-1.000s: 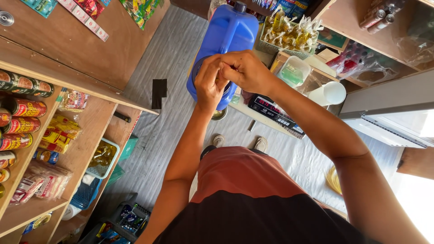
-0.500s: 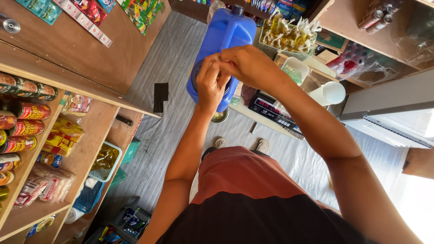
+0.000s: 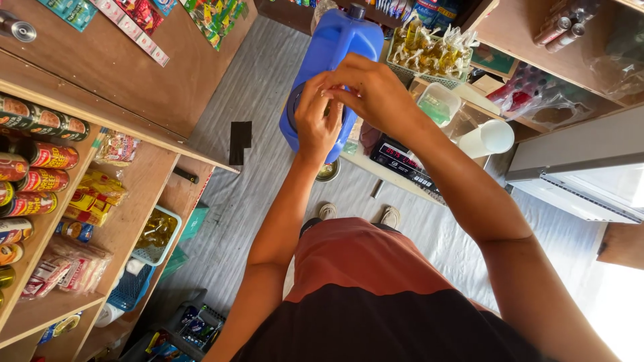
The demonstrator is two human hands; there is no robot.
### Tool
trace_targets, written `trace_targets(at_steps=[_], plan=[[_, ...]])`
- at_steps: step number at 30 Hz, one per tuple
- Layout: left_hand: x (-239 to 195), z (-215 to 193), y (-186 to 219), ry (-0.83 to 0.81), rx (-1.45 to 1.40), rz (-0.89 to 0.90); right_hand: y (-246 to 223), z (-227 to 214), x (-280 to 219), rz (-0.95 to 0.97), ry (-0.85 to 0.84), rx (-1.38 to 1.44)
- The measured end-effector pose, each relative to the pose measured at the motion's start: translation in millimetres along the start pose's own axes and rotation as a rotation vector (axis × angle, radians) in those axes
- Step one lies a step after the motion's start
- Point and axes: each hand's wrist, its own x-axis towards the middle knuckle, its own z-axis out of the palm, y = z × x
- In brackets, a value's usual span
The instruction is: Pouring a yellow liquid from a large blue jug into a measuring cup and then transferring it into small plastic bags on a scale.
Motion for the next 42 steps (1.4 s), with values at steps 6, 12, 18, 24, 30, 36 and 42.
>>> trace_targets(at_steps=[6,12,18,24,30,36,42], plan=[[-1,-2,4,0.025,-0.044,-0.049,21,3,-5,-0.045,0.022,0.068],[-3,-2,5,0.033,-0.078,-0.098,15,2,-8,0.018,0.001,0.149],[-8,1,1,0.035,-0.077,-0.068,5,6,-10,0.207,-0.084,-0.15],[-7,1,3,0.087,-0.12,-0.04,-10,1,-3,0.247,-0.092,-0.15],[-13,4,-10,0.087,-0.128,-0.065,3,11,-9,0.125,-0.052,0.082],[-13,4,-8,0.131,-0.147,-0.015,10,31,-15,0.176,0.048,0.186],[-13,7,-7,0.183,-0.16,0.002,10,36,-14,0.102,0.077,0.239]])
